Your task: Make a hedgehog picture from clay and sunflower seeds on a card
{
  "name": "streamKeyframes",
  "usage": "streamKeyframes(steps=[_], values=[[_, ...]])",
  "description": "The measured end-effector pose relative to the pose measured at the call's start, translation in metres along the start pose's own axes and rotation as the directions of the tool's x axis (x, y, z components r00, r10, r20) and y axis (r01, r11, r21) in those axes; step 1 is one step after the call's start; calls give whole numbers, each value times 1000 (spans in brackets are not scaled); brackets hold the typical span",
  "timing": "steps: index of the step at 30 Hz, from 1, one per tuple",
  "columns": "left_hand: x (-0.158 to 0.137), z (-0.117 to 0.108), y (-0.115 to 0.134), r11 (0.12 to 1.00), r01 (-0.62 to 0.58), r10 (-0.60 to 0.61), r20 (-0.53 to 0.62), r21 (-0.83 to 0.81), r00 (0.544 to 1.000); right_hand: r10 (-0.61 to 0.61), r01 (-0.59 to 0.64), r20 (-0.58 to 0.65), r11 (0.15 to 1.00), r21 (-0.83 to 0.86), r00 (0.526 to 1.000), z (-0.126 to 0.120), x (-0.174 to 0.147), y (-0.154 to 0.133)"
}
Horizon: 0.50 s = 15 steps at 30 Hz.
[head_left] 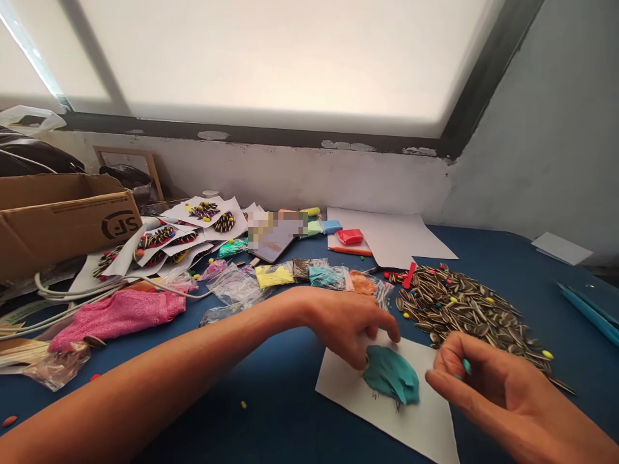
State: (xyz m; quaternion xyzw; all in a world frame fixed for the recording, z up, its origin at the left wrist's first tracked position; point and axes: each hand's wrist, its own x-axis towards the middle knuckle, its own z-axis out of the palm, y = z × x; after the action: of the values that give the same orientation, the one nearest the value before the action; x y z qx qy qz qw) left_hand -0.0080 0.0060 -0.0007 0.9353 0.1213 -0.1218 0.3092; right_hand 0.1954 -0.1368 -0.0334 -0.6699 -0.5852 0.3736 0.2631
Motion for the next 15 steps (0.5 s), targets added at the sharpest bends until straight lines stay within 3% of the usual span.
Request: streamKeyframes(steps=[11, 15], values=[[3, 1, -8, 971, 24, -91, -275, -238, 957, 69, -67, 57, 997, -37, 996, 3, 6, -8], [6, 1, -10, 979, 76, -149, -412, -188, 899, -45, 40, -47, 993, -107, 998, -2, 6, 0]])
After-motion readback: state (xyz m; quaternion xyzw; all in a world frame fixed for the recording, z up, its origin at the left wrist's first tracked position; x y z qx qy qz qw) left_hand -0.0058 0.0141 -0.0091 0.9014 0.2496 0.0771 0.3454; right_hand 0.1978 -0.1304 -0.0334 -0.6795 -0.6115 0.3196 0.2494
